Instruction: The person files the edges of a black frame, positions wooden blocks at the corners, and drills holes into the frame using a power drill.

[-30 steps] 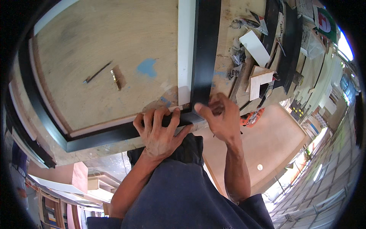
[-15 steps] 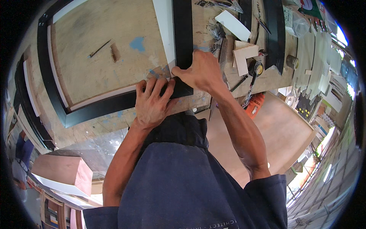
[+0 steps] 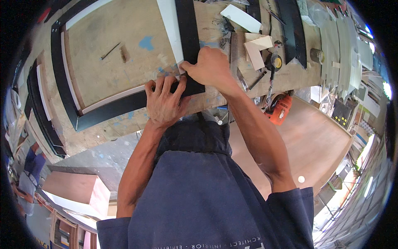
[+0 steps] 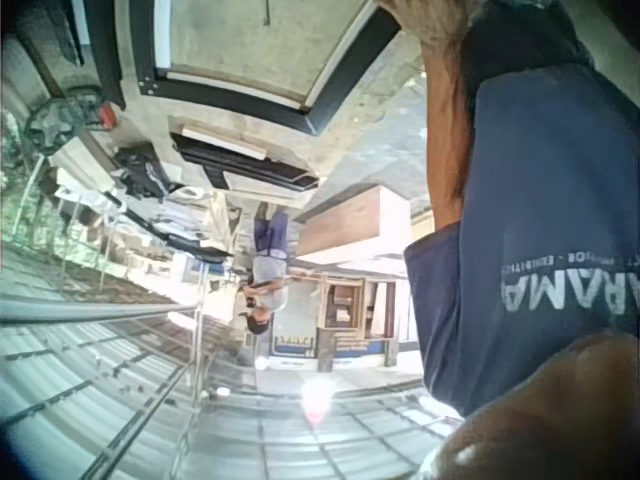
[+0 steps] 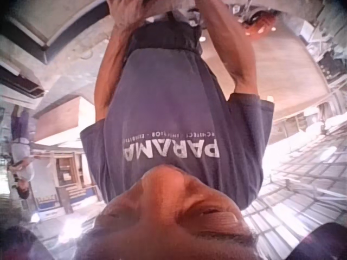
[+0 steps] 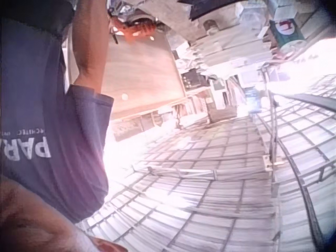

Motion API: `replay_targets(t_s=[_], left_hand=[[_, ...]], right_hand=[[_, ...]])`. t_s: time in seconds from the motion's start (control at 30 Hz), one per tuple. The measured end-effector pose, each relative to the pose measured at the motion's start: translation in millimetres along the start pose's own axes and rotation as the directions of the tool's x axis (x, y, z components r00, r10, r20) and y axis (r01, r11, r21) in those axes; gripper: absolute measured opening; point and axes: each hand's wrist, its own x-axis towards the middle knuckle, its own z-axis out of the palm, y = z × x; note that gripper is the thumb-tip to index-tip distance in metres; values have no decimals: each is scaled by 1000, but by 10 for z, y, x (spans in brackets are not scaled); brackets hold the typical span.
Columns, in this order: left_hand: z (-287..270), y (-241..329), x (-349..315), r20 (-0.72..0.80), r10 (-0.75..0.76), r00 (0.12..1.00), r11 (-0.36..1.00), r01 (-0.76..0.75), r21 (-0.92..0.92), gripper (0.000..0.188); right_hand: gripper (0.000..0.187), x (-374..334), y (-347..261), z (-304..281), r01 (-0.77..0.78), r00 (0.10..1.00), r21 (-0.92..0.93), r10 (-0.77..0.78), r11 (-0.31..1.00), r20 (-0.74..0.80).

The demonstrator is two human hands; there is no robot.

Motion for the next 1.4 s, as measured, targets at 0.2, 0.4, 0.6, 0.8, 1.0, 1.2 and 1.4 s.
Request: replay_targets(t_s=[0.2, 0.4, 0.6, 0.8, 1.0, 1.2, 1.4], left_hand=[[79, 77, -18, -26, -24, 999, 1000, 24, 18, 61], [123, 54, -54, -128, 17, 992, 1000, -17, -3, 62], [178, 6, -99, -140, 118, 983, 993, -116, 24, 57], [201, 61, -117, -163, 171, 972, 981, -151, 126, 51], [211, 64, -122, -103, 169, 980, 971, -148, 188, 51], [124, 65, -101, -53, 152, 987, 985, -146, 97, 54], [87, 144, -129, -43, 139, 989, 986, -134, 104, 58]], right_hand=[[61, -22, 190, 62, -53, 998, 156, 57, 986, -24], [40, -437, 684, 184, 53, 998, 585, -51, 809, -20], [26, -742, 797, 579, 134, 985, 730, -12, 670, -170], [16, -774, 647, 708, -73, 972, 932, 233, 355, -13], [15, -820, 604, 711, -104, 958, 943, 286, 316, 9], [26, -838, 766, 499, 203, 844, 472, 92, 858, -529], [49, -620, 1134, -207, -2, 558, -16, -12, 1000, -830]])
